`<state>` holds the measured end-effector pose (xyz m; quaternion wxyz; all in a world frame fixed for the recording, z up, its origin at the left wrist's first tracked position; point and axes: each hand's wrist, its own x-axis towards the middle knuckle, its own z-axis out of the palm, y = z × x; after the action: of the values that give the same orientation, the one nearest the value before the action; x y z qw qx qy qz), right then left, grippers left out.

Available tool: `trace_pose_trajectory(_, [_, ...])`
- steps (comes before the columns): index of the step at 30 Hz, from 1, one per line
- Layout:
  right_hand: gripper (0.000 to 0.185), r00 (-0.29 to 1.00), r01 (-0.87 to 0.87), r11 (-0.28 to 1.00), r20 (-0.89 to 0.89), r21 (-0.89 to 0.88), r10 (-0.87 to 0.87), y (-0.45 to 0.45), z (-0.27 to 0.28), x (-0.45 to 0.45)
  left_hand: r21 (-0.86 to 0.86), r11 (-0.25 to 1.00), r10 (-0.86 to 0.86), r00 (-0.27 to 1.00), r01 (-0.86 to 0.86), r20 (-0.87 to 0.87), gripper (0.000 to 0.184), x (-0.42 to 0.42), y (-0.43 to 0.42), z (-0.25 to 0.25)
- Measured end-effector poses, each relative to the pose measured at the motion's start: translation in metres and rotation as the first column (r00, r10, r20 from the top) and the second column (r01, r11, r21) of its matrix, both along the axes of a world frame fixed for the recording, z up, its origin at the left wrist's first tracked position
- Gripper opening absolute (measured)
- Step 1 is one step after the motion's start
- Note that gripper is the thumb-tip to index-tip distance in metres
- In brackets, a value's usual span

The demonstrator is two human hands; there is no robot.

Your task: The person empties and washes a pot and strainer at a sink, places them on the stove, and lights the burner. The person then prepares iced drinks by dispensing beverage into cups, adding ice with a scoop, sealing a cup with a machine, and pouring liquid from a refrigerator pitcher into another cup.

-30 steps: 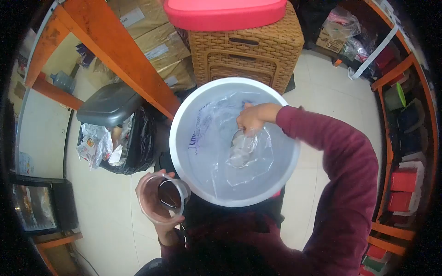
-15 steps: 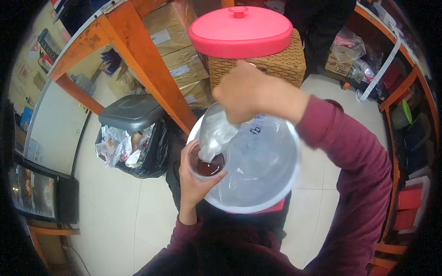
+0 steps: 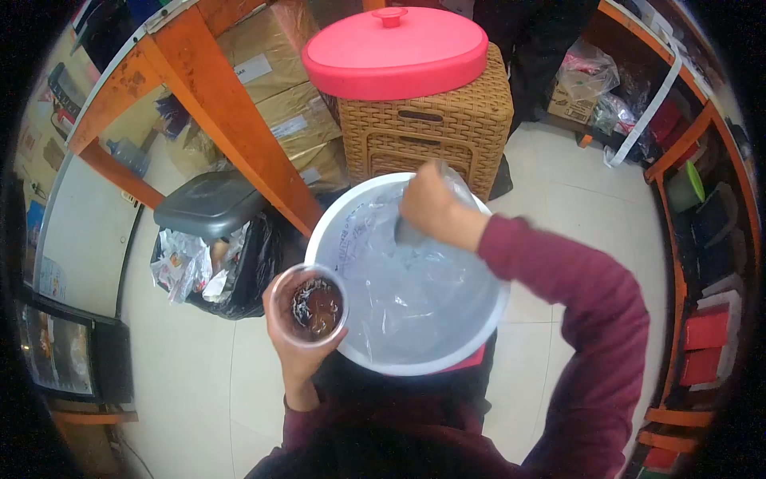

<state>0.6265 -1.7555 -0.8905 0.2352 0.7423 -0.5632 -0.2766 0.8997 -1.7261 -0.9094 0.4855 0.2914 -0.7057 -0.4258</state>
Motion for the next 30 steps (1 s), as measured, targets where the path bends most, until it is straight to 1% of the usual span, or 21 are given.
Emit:
trace_pose_trajectory(1, [0.014,0.998,-0.028,0.993,0.060,0.117,0.021,-0.007,-0.047,-0.005,0.054,0.998,0.016,0.999,-0.014,-0.030,0.092,0.004,0.005,0.003])
trace_pose_trajectory(3, [0.014,0.996,0.024,0.986,0.081,0.162,-0.037,-0.005,-0.151,0.005,0.054,0.998,0.039,0.999,-0.039,0.008,0.091,0.014,0.009,0.004])
trace_pose_trajectory(4, [0.014,0.992,0.042,0.980,0.112,0.192,-0.065,0.000,-0.193,0.008,0.059,0.997,0.049,0.998,-0.051,0.027,0.091,0.019,0.012,0.003])
trace_pose_trajectory(5, [0.013,0.988,-0.009,0.980,0.151,0.201,-0.022,-0.001,-0.216,0.007,0.052,0.995,0.079,0.996,-0.081,0.043,0.091,0.022,0.015,0.002])
trace_pose_trajectory(7, [0.012,0.934,-0.307,0.919,0.263,0.248,0.241,-0.013,-0.216,-0.018,0.131,0.985,0.109,0.994,-0.111,0.027,0.095,0.027,0.025,-0.003])
trace_pose_trajectory(8, [0.012,0.908,-0.381,0.889,0.285,0.255,0.307,-0.018,-0.213,-0.028,0.155,0.980,0.123,0.992,-0.124,0.015,0.097,0.029,0.025,-0.004])
trace_pose_trajectory(9, [0.013,0.909,-0.393,0.888,0.249,0.239,0.335,-0.019,-0.207,-0.030,0.142,0.984,0.107,0.994,-0.108,0.018,0.098,0.030,0.021,-0.006])
trace_pose_trajectory(12, [0.013,0.864,-0.431,0.874,0.382,0.224,0.328,-0.021,-0.196,-0.041,0.149,0.984,0.086,0.993,-0.097,0.080,0.101,0.046,0.025,-0.010])
trace_pose_trajectory(13, [0.013,0.901,-0.311,0.921,0.380,0.234,0.208,-0.017,-0.216,-0.040,0.149,0.983,0.093,0.992,-0.105,0.082,0.101,0.047,0.025,-0.010])
trace_pose_trajectory(14, [0.013,0.936,-0.140,0.975,0.343,0.173,0.074,-0.010,-0.238,-0.027,0.167,0.981,0.088,0.994,-0.097,0.060,0.100,0.049,0.025,-0.011])
trace_pose_trajectory(15, [0.014,0.949,0.029,0.995,0.309,0.098,-0.058,-0.001,-0.264,-0.009,0.181,0.979,0.089,0.996,-0.093,0.031,0.099,0.049,0.024,-0.012])
trace_pose_trajectory(16, [0.014,0.940,0.191,0.981,0.286,0.019,-0.188,0.002,-0.269,0.002,0.197,0.976,0.096,0.995,-0.095,0.003,0.099,0.049,0.023,-0.014])
trace_pose_trajectory(18, [0.015,0.931,-0.006,0.986,0.361,0.164,-0.054,0.013,-0.264,0.000,0.174,0.983,0.061,0.998,-0.060,0.003,0.094,0.053,0.020,-0.015])
trace_pose_trajectory(19, [0.016,0.922,-0.109,0.973,0.387,0.202,0.023,0.007,-0.245,-0.007,0.121,0.990,0.068,0.996,-0.075,0.062,0.097,0.057,0.020,-0.018])
trace_pose_trajectory(22, [0.013,0.893,0.006,0.945,0.424,0.327,-0.153,0.008,-0.184,-0.005,0.175,0.983,0.057,0.998,-0.052,-0.025,0.101,0.067,0.026,-0.018])
trace_pose_trajectory(23, [0.013,0.877,0.103,0.952,0.426,0.288,-0.223,0.010,-0.168,0.002,0.209,0.977,0.059,0.997,-0.045,-0.059,0.102,0.072,0.027,-0.022])
trace_pose_trajectory(25, [0.013,0.829,0.297,0.932,0.427,0.209,-0.360,0.010,-0.147,0.006,0.282,0.954,0.121,0.991,-0.101,-0.052,0.102,0.074,0.031,-0.014])
trace_pose_trajectory(26, [0.013,0.817,0.307,0.946,0.480,0.107,-0.319,0.004,-0.151,0.005,0.317,0.940,0.145,0.988,-0.124,-0.043,0.102,0.075,0.032,-0.012])
trace_pose_trajectory(27, [0.013,0.803,0.323,0.946,0.528,0.004,-0.276,-0.004,-0.158,0.002,0.239,0.958,0.166,0.986,-0.161,-0.003,0.104,0.081,0.030,-0.024])
trace_pose_trajectory(28, [0.014,0.788,0.343,0.934,0.570,-0.097,-0.230,-0.010,-0.168,-0.001,0.223,0.959,0.178,0.984,-0.174,0.002,0.104,0.083,0.028,-0.026])
trace_pose_trajectory(30, [0.015,0.855,0.228,0.974,0.478,0.003,-0.201,-0.028,-0.213,0.004,0.197,0.961,0.198,0.980,-0.196,0.011,0.104,0.084,0.026,-0.028])
